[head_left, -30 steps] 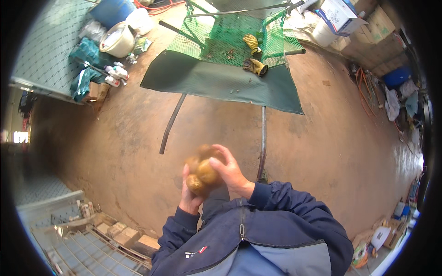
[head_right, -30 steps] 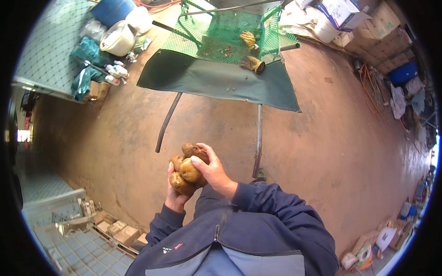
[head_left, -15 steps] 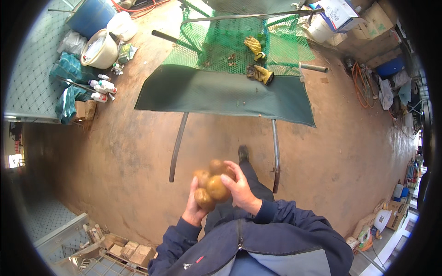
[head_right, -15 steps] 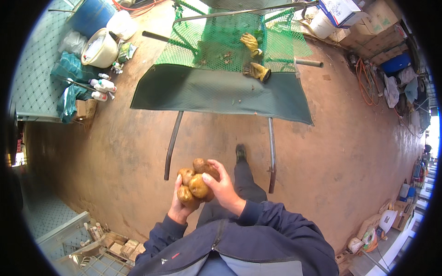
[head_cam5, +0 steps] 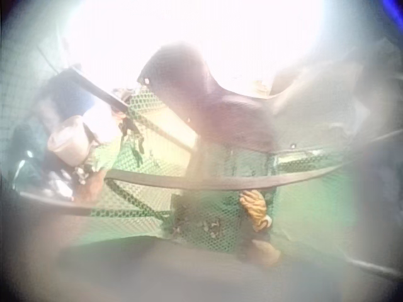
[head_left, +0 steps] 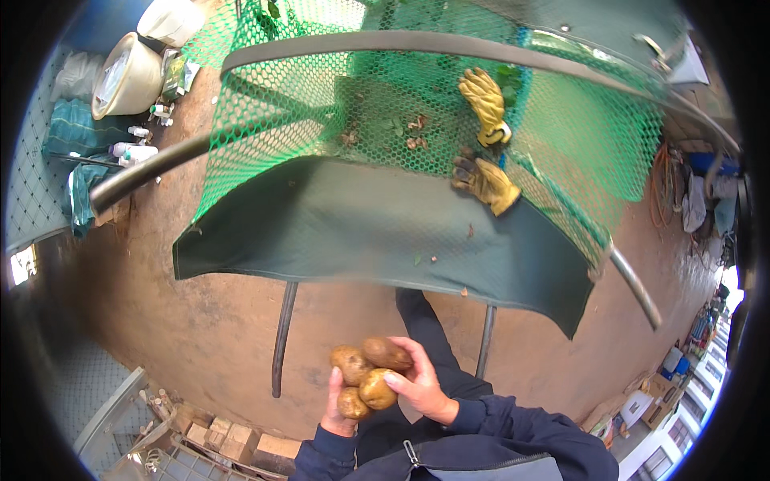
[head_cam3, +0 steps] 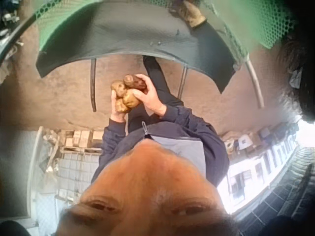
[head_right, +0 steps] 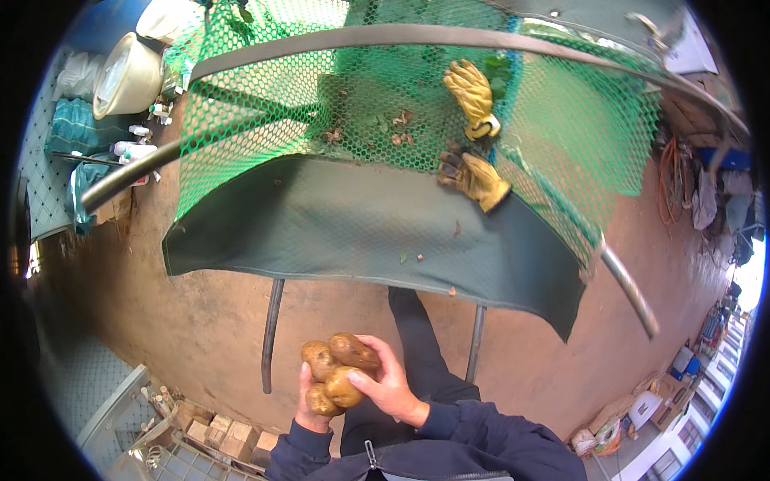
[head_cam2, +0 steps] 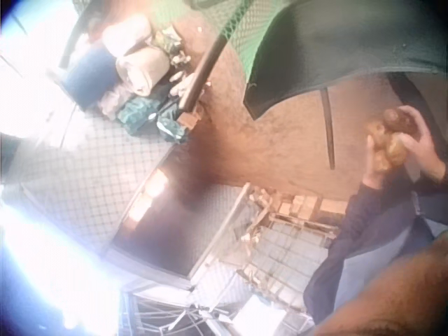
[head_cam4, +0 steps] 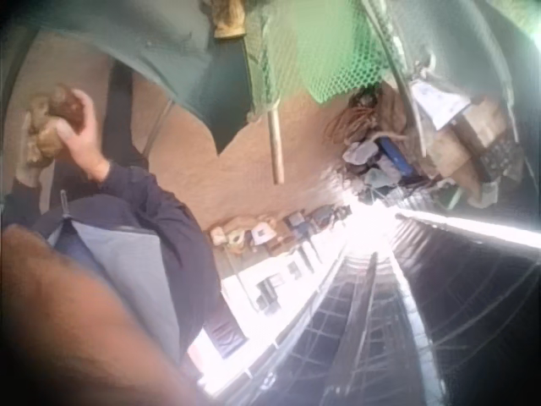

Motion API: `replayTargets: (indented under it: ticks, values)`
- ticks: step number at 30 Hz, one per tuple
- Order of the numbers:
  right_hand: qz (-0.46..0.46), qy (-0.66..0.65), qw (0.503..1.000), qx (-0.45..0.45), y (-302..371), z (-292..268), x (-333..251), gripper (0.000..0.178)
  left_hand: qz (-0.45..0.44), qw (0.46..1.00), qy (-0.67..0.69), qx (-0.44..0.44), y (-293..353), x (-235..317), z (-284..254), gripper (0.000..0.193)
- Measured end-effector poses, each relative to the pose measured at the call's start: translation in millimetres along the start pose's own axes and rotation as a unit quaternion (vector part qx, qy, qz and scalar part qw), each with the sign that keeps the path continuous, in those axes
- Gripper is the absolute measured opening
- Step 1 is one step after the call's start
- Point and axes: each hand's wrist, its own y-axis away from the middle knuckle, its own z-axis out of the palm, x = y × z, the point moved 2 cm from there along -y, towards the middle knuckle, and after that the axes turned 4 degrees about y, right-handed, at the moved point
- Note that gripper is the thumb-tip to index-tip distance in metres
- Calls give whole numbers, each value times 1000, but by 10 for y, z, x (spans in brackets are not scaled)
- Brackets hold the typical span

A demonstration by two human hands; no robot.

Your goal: The person picks up several potatoes from a green mesh basket, walks to an outdoor tap, and washes them under running water. The person then returns indoors and places the cleaned potatoes back into the basket.

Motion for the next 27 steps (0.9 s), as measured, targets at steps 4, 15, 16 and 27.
replayTargets:
  ticks: [4,15,16,27]
  values:
    - [-37,2,999,17,-291,-258,-339,62,-12,1000,3,-5,-371,45,425,76]
    - [-32,-2,998,53,-518,-309,-509,64,-18,1000,-18,-15,-606,229,700,70]
    - [-36,5,997,62,-515,-301,-532,64,-14,999,-21,-25,-614,262,736,67]
    - [-135,-3,980,146,-508,-29,-800,62,-82,989,-38,-116,-629,587,1070,61]
